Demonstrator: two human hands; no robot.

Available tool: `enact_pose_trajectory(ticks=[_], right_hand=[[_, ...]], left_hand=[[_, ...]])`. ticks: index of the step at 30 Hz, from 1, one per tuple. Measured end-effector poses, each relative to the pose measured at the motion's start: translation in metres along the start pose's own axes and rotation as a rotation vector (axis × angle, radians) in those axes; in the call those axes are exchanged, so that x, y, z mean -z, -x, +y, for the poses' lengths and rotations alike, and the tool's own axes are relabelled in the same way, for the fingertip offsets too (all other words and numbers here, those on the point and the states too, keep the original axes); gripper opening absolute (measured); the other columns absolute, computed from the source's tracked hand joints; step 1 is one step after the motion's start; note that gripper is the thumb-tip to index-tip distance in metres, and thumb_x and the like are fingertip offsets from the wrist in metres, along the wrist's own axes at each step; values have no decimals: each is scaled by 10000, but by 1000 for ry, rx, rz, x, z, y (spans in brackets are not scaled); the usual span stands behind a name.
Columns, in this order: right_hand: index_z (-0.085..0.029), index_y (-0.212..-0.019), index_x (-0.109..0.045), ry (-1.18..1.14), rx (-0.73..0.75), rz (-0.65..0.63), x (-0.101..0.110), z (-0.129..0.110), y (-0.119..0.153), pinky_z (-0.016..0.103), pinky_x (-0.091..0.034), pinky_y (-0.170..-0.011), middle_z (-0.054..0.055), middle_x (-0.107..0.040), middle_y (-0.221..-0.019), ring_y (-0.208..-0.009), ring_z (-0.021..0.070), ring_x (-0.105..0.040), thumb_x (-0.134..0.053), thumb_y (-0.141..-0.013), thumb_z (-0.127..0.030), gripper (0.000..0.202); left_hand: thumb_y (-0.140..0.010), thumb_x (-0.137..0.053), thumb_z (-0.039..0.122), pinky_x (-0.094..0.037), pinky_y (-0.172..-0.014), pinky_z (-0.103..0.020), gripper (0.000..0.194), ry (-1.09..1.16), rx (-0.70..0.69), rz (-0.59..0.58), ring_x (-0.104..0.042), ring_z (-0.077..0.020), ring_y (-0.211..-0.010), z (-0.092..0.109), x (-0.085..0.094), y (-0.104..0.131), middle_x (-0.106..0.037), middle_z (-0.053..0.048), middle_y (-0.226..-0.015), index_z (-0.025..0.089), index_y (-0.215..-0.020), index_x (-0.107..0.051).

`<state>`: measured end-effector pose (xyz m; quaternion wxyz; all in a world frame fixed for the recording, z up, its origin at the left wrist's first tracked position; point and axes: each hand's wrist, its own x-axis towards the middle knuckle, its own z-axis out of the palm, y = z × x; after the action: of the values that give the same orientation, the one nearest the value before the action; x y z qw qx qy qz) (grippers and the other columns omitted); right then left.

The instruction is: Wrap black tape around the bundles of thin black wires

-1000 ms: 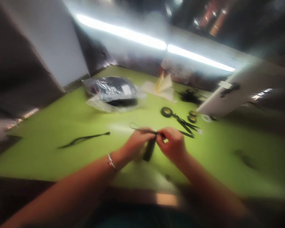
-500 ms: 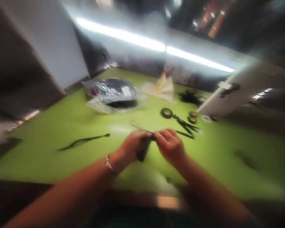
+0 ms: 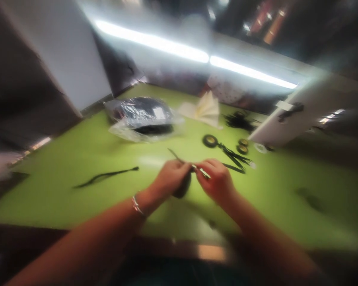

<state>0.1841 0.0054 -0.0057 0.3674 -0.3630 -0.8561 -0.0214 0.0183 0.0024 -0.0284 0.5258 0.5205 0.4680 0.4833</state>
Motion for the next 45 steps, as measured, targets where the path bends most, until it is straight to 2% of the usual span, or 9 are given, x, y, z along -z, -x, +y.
enact_pose_trajectory(ticks=[6,11,15,23,29,33,36,41,45], right_hand=[[-199,-766,-627,-117,-82,4,0,-1,-1,269,-454,-641,2,-647,-691,-656,142,-573,-581,-812,-134,92],[-203,-698,-563,1,-41,54,-2,-4,-1,282,-413,-621,1,-571,-644,-645,154,-507,-554,-808,-122,136],[-203,-744,-552,47,-2,72,-5,-2,1,295,-412,-638,16,-530,-673,-687,172,-477,-520,-841,-113,136],[-204,-744,-537,283,137,54,-6,0,3,320,-375,-639,30,-451,-674,-697,201,-396,-490,-871,-102,169],[-187,-743,-565,374,196,46,-5,-1,3,324,-358,-623,35,-439,-653,-686,204,-386,-496,-860,-61,186],[-142,-885,-626,409,255,54,-8,-2,6,315,-397,-635,56,-510,-686,-717,209,-421,-522,-860,-62,133],[-136,-986,-632,357,281,58,-11,-2,8,300,-437,-669,66,-570,-745,-744,201,-456,-518,-868,-57,182],[-171,-940,-646,34,62,41,-10,4,5,313,-479,-707,57,-604,-776,-764,185,-522,-527,-895,-141,132],[-195,-898,-663,-149,-81,-96,-4,8,2,301,-475,-681,42,-652,-789,-741,169,-580,-541,-897,-194,122]], left_hand=[[-794,-597,503,-314,-485,-241,416,10,75,-14,-429,-104,-503,6,-1,4,-533,-3,-533,124,-632,-650],[-806,-583,523,-384,-543,-249,421,59,44,-74,-505,-136,-598,7,-1,4,-557,-19,-574,135,-653,-642],[-714,-716,409,-396,-560,-248,278,97,14,-172,-533,-143,-627,6,0,2,-602,-19,-640,138,-768,-687],[-693,-675,251,-333,-506,-252,128,298,194,-234,-463,-105,-535,-1,9,0,-555,8,-599,127,-710,-648],[-702,-712,312,-361,-544,-247,195,292,156,-149,-493,-111,-585,2,5,1,-595,-5,-640,130,-674,-648],[-734,-681,501,-377,-553,-255,386,257,180,-47,-508,-120,-581,-2,1,1,-627,-30,-639,121,-666,-675],[-716,-675,559,-364,-512,-259,452,223,238,23,-470,-110,-503,-8,3,-1,-596,-22,-560,112,-649,-675],[-751,-655,533,-403,-559,-256,426,107,147,-23,-524,-131,-584,-8,6,-3,-655,-49,-657,112,-749,-722],[-769,-664,446,-437,-627,-263,333,-7,-29,-17,-578,-163,-668,-4,2,-2,-687,-62,-704,122,-722,-725]])
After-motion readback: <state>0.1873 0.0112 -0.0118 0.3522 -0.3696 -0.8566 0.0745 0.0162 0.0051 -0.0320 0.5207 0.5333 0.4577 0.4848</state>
